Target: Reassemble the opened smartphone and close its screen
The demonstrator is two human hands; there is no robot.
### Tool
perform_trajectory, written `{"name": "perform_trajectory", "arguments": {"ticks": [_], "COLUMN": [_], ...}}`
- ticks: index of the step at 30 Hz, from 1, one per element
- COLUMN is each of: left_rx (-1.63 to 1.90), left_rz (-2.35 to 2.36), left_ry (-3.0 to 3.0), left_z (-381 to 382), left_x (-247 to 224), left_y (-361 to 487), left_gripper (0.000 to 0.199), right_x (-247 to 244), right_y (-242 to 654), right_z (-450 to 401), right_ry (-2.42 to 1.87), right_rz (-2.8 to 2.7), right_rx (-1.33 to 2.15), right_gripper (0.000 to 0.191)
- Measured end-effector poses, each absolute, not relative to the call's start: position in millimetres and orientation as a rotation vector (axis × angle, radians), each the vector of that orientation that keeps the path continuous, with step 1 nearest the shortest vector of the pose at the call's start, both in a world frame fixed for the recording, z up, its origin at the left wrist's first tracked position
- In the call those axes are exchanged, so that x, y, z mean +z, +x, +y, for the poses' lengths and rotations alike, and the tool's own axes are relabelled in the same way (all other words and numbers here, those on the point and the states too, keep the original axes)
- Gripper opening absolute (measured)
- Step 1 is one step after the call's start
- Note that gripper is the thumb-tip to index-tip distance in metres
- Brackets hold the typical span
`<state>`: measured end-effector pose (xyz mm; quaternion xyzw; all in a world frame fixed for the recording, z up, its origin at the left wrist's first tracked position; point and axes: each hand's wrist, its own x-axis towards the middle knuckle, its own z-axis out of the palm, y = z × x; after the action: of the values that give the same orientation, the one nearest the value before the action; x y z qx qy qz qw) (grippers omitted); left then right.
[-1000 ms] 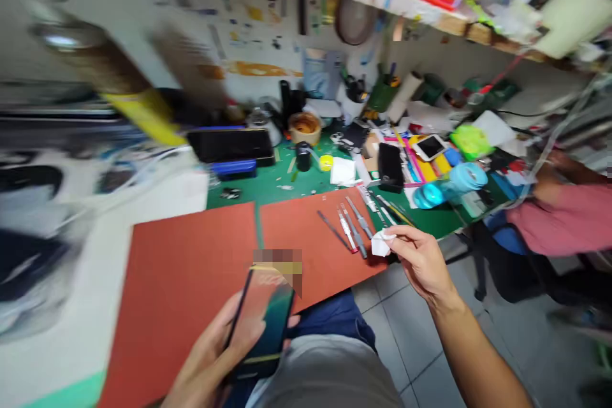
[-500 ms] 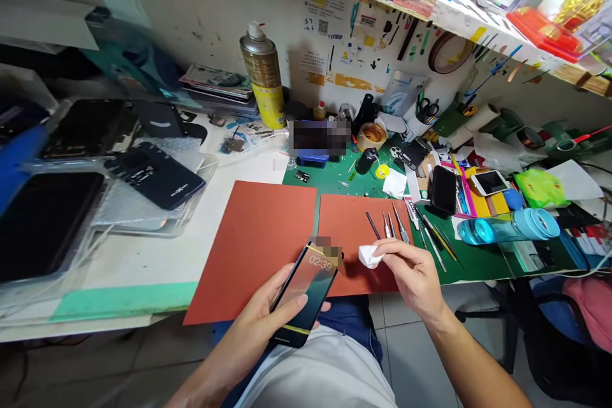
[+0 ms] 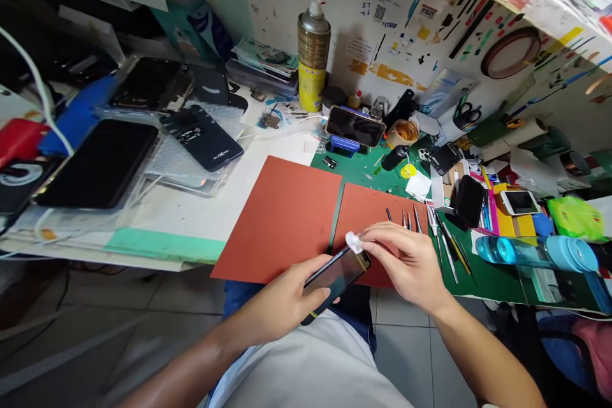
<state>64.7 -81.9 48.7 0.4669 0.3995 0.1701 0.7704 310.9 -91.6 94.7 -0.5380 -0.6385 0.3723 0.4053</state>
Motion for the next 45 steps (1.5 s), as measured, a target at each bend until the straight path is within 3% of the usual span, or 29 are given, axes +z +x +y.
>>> {"name": "perform_trajectory", "arguments": {"ticks": [5, 9, 14, 17, 21, 28, 45], "left_rx": [0.299, 0.267, 0.701, 0.97, 1.202, 1.148, 1.138], "left_rz": [1.024, 0.901, 0.935, 0.867, 0.924, 0.932, 0.977], "left_ry": [1.243, 1.047, 0.577, 0.332, 0.216, 0.221, 0.234], "left_z": [-81.2, -67.4, -70.1, -83.9, -95.1, -96.2, -88.1], "left_x": [49.6, 55.6, 50.3, 38.5, 26.2, 30.2, 38.2], "left_y": [61.0, 52.9, 53.6, 73.4, 97.6, 100.8, 93.0], "left_gripper": [0.032, 0.031, 0.062, 0.054, 0.054, 0.049, 0.046], "right_x": [95.6, 87.8, 72.2, 65.2, 65.5, 66.9, 57.2], "right_y": [307.6, 313.0, 293.1, 266.3, 242.8, 242.3, 237.9], "right_z": [-76.5, -80.4, -104.5, -123.7, -135.6, -123.6, -125.3], "right_ry": [-1.346, -1.482, -1.582, -1.541, -1.531, -1.511, -1.475], "right_rz": [-1.883, -1.721, -1.079, -0.9, -0.9, -0.818, -0.841], "right_rx": [1.286, 1.354, 1.314, 1.145, 1.167, 1.328, 1.291], "right_gripper": [0.019, 0.016, 0.018, 0.013, 0.011, 0.014, 0.018]}}
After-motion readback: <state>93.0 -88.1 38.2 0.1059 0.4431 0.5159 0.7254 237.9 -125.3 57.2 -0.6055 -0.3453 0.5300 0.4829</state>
